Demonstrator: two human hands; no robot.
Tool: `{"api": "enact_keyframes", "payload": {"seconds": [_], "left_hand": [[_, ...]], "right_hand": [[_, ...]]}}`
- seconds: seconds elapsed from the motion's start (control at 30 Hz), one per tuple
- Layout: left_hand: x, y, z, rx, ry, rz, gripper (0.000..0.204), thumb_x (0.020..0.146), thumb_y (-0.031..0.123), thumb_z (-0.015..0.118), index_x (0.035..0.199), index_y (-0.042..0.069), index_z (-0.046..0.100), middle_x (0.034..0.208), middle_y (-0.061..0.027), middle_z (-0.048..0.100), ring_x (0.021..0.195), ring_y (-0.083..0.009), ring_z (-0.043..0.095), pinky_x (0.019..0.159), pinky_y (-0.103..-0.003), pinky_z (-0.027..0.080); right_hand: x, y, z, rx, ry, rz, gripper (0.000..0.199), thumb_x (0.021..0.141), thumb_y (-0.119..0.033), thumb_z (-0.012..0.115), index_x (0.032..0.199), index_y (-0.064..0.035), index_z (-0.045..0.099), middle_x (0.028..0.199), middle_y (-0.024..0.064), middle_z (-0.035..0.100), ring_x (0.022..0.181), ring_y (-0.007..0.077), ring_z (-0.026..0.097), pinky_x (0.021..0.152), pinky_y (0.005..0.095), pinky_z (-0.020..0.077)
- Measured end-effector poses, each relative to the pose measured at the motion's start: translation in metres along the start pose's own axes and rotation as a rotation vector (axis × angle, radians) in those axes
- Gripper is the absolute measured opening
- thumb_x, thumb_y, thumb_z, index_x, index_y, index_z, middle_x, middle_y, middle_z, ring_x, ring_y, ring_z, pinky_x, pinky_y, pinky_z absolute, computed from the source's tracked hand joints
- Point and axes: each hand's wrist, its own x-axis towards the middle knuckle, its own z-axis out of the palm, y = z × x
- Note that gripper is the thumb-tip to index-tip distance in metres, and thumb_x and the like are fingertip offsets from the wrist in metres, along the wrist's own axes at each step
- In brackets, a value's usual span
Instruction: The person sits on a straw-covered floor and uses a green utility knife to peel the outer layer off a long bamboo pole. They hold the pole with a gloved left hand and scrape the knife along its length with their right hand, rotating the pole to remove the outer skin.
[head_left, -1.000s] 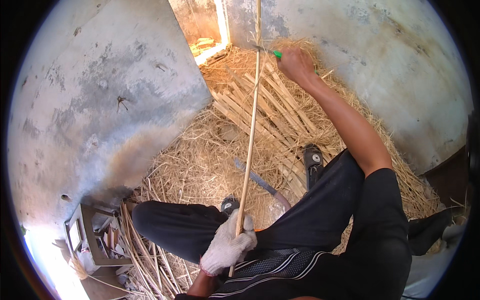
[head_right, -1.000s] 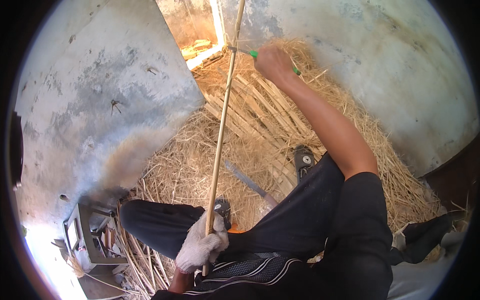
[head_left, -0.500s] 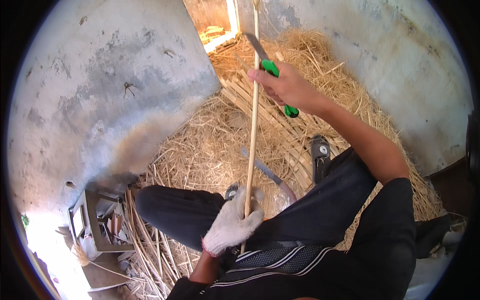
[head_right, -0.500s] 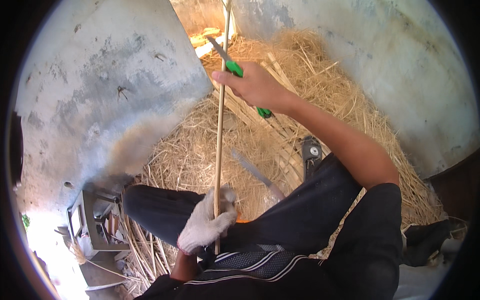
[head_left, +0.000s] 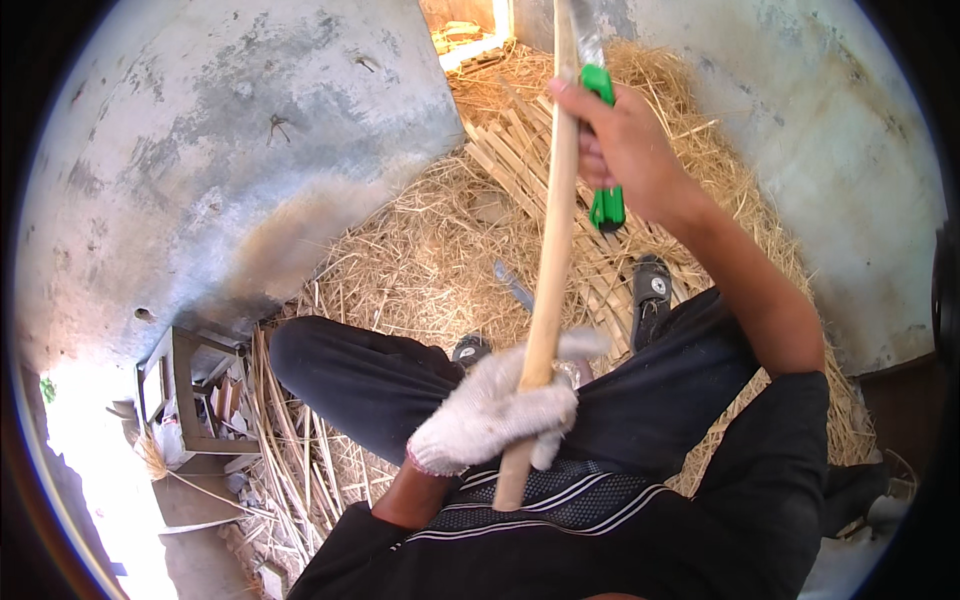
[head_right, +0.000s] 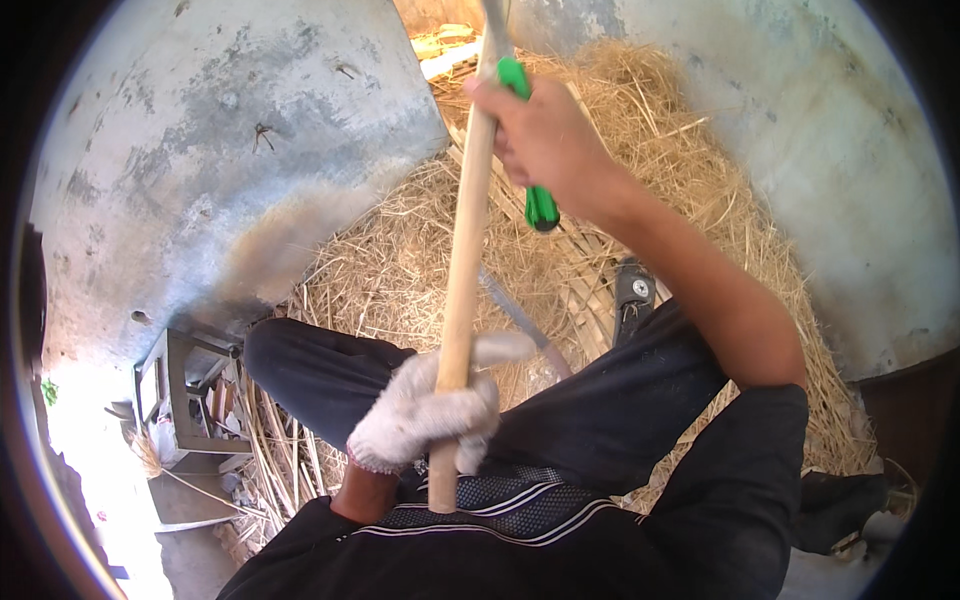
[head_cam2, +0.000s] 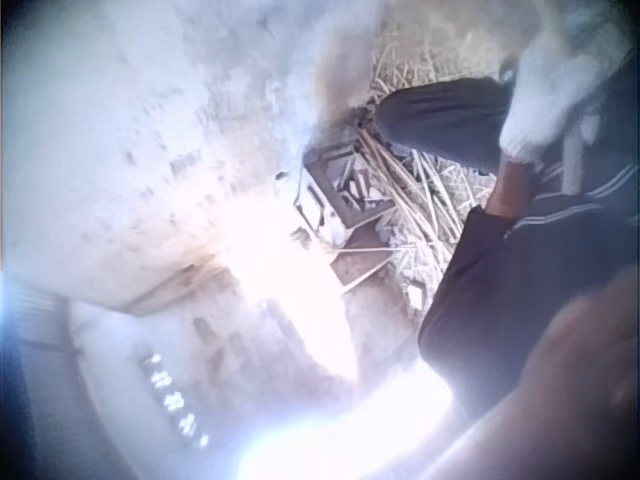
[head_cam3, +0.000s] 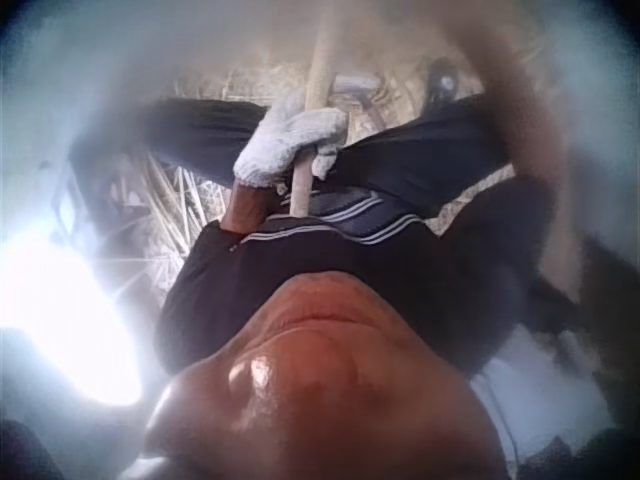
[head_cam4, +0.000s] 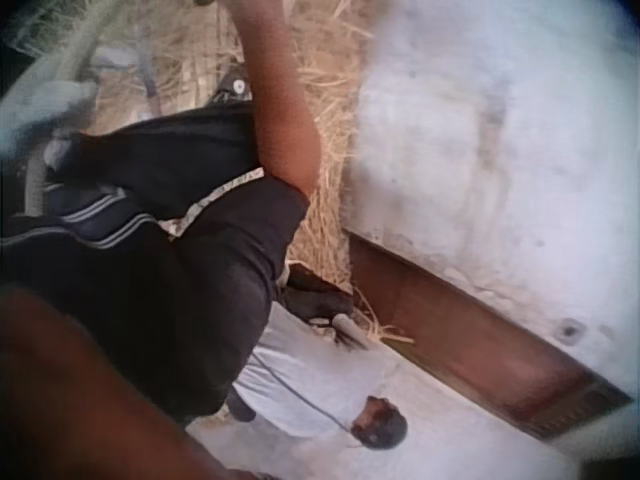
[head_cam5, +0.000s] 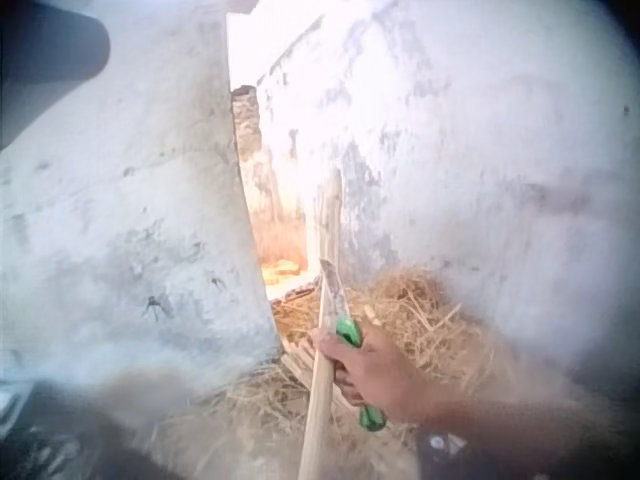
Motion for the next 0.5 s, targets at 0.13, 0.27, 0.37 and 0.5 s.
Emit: {"api": "enact_keyframes", "payload": {"seconds": [0.13,0.27,0.37,0.5], "left_hand": [[-0.006,-0.01,0.004,-0.128,0.064,-0.17,0.025,0.09,0.014,0.059,0.11,0.0,0.052,0.058,-0.0043,0.047,0.044,-0.014,0.049,0.04,-0.027,0.042],[-0.002,-0.004,-0.005,-0.071,0.21,-0.097,0.02,0.09,0.015,0.058,0.104,0.002,0.052,0.058,-0.0008,0.045,0.039,-0.0072,0.039,0.033,-0.022,0.032],[-0.006,-0.006,-0.022,0.101,0.371,0.07,0.02,0.093,0.019,0.057,0.106,0.005,0.053,0.06,0.0045,0.044,0.039,-0.0036,0.034,0.034,-0.02,0.025],[-0.002,0.012,-0.011,0.017,0.502,0.04,0.031,0.082,0.015,0.064,0.107,0.0,0.053,0.059,0.0025,0.046,0.04,-0.0039,0.036,0.033,-0.019,0.023]], "right_hand": [[0.013,0.007,-0.025,-0.008,0.103,0.004,0.033,0.098,-0.03,0.056,0.072,-0.0118,0.047,0.054,-0.0086,0.034,0.04,0.003,0.028,0.037,0.0225,0.0229],[0.013,0.012,-0.027,-0.522,0.181,-0.253,0.032,0.098,-0.031,0.056,0.076,-0.0067,0.055,0.053,-0.0031,0.042,0.039,0.0079,0.035,0.037,0.0256,0.0282],[-0.002,0.008,-0.001,-0.846,-0.055,-0.385,0.03,0.096,-0.028,0.057,0.083,-0.0013,0.061,0.054,0.0056,0.051,0.042,0.0142,0.047,0.04,0.0308,0.0379],[-0.046,0.012,0.028,-0.953,-0.337,-0.511,0.028,0.093,-0.025,0.06,0.085,0.0021,0.062,0.058,0.0156,0.058,0.051,0.0253,0.061,0.048,0.0393,0.0495]]}}
